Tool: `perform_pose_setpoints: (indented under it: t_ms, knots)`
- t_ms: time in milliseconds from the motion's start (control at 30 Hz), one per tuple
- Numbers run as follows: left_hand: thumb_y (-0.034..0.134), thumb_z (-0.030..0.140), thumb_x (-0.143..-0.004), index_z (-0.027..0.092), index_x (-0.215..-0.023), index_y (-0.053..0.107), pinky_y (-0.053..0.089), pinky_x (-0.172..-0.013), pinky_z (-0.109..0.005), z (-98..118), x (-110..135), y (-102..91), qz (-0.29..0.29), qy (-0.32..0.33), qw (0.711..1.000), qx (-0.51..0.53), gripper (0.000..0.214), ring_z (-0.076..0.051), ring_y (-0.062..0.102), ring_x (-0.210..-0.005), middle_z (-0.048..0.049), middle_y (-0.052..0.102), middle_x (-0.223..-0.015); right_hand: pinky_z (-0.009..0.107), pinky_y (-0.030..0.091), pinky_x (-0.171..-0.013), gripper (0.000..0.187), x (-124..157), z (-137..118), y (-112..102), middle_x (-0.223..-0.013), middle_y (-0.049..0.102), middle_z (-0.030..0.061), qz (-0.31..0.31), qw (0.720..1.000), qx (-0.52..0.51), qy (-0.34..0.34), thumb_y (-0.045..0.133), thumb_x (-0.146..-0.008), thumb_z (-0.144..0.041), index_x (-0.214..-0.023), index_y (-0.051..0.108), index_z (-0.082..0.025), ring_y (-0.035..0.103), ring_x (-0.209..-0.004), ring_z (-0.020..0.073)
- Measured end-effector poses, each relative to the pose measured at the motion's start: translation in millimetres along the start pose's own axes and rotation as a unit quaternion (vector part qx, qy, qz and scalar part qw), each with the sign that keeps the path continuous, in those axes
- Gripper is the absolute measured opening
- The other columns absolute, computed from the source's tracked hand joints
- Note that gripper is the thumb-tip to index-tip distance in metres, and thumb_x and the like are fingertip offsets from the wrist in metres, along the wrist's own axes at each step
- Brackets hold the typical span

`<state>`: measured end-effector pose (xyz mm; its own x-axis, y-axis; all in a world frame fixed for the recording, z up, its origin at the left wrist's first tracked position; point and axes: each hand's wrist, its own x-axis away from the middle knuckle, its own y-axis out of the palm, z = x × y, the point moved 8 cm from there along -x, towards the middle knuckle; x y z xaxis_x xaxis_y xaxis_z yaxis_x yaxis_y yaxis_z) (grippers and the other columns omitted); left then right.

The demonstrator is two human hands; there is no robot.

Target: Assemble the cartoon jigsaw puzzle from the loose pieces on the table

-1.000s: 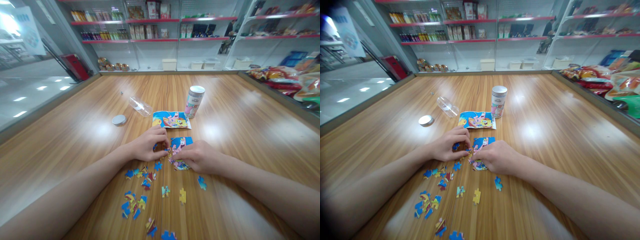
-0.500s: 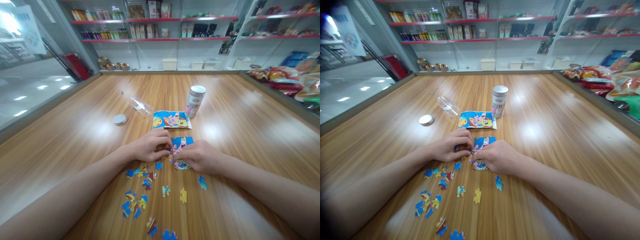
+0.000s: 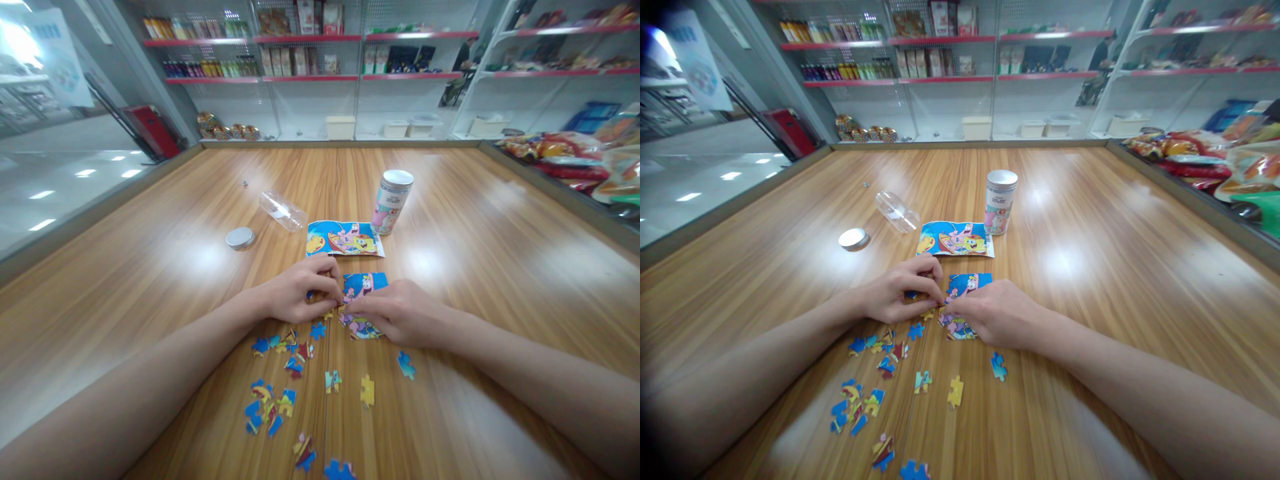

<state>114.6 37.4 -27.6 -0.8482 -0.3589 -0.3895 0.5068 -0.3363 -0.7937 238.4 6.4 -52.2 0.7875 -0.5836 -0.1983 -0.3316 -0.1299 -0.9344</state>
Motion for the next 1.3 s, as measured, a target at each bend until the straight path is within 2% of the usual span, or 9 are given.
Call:
perform_pose_setpoints:
  t_ms: [100, 233, 733, 867, 1000, 1100, 1167, 1233, 1300]
  knots:
    - [0.062, 0.014, -0.083, 0.019, -0.089, 0.073, 0.048, -0.08, -0.033, 0.6, 0.3, -0.4, 0.005, 0.008, 1.0, 0.002, 0.014, -0.017, 0.056, -0.087, -0.0064, 0.057, -0.092, 0.026, 0.031, -0.054, 0.033, 0.3, 6.0, -0.3, -0.075, 0.071, 0.003, -0.008, 0.998, 0.038, 0.055, 0.042, -0.102, -0.031, -0.13, 0.054, -0.018, 0.06, -0.061, 0.0149]
    - [0.062, 0.013, -0.081, 0.02, -0.089, 0.074, 0.049, -0.081, -0.034, -1.0, 1.3, 1.2, -0.002, 0.007, 1.0, 0.0, 0.016, -0.018, 0.056, -0.088, -0.007, 0.057, -0.094, 0.026, 0.032, -0.058, 0.027, -0.4, -2.4, 0.8, -0.082, 0.071, 0.005, -0.015, 0.999, 0.037, 0.002, 0.041, -0.101, -0.025, -0.12, 0.06, -0.019, 0.062, -0.067, 0.0142]
    - [0.057, 0.012, -0.077, 0.019, -0.101, 0.068, 0.048, -0.086, -0.038, -3.6, -0.7, 5.6, -0.043, -0.015, 0.999, 0.013, 0.027, -0.021, 0.057, -0.092, -0.0081, 0.061, -0.096, 0.025, 0.039, -0.06, 0.025, 0.6, -2.4, 0.3, -0.085, 0.073, 0.0039, 0.007, 0.999, 0.039, -0.023, 0.048, -0.097, -0.019, -0.117, 0.063, -0.019, 0.065, -0.07, 0.0137]
    - [0.056, 0.012, -0.075, 0.017, -0.099, 0.067, 0.049, -0.083, -0.036, -4.1, 0.9, 0.8, -0.027, -0.024, 0.999, 0.04, 0.027, -0.02, 0.057, -0.089, -0.0077, 0.061, -0.094, 0.024, 0.042, -0.059, 0.024, 2.5, -4.7, -6.9, -0.086, 0.074, 0.004, 0.056, 0.997, 0.023, -0.048, 0.049, -0.096, -0.017, -0.115, 0.063, -0.017, 0.066, -0.068, 0.0128]
    - [0.059, 0.02, -0.081, 0.017, -0.084, 0.066, 0.044, -0.068, -0.03, -19.7, 8.7, -22.8, 0.115, -0.063, 0.984, 0.116, 0.009, -0.015, 0.054, -0.072, -0.0036, 0.061, -0.078, 0.025, 0.049, -0.064, 0.027, 7.2, 3.9, -32.5, -0.094, 0.075, 0.0047, 0.198, 0.98, 0.005, -0.02, 0.049, -0.094, -0.014, -0.116, 0.063, -0.018, 0.069, -0.076, 0.0141]
    - [0.062, 0.025, -0.081, 0.016, -0.072, 0.064, 0.037, -0.059, -0.027, -48.4, 28.5, -46.4, 0.305, -0.133, 0.93, 0.159, 0.013, -0.013, 0.048, -0.062, -0.0008, 0.057, -0.066, 0.027, 0.054, -0.073, 0.029, 10.0, 20.0, -44.9, -0.099, 0.075, 0.0055, 0.26, 0.965, -0.008, 0.032, 0.047, -0.096, -0.011, -0.117, 0.065, -0.019, 0.071, -0.086, 0.0157]
    - [0.063, 0.025, -0.078, 0.016, -0.068, 0.063, 0.032, -0.054, -0.026, -64.5, 41.0, -52.1, 0.375, -0.169, 0.894, 0.177, 0.013, -0.011, 0.043, -0.057, 0.0006, 0.053, -0.06, 0.029, 0.056, -0.076, 0.028, 11.2, 33.1, -50.1, -0.101, 0.076, 0.0042, 0.285, 0.956, -0.013, 0.064, 0.05, -0.096, -0.013, -0.117, 0.067, -0.021, 0.071, -0.086, 0.016]
    - [0.063, 0.026, -0.076, 0.016, -0.067, 0.063, 0.029, -0.051, -0.025, -72.2, 46.0, -53.5, 0.391, -0.182, 0.881, 0.192, 0.014, -0.01, 0.04, -0.053, 0.0013, 0.051, -0.057, 0.031, 0.056, -0.078, 0.026, 12.1, 44.1, -54.3, -0.104, 0.076, 0.0036, 0.304, 0.949, 0.0, 0.085, 0.054, -0.095, -0.015, -0.114, 0.07, -0.023, 0.072, -0.086, 0.017]
    - [0.064, 0.028, -0.077, 0.015, -0.068, 0.063, 0.028, -0.049, -0.024, -68.5, 38.7, -49.7, 0.321, -0.181, 0.909, 0.195, 0.016, -0.01, 0.041, -0.052, 0.0008, 0.052, -0.058, 0.033, 0.056, -0.079, 0.023, 11.6, 50.5, -56.8, -0.103, 0.076, 0.0046, 0.308, 0.947, 0.017, 0.088, 0.056, -0.094, -0.016, -0.109, 0.072, -0.023, 0.071, -0.087, 0.0188]
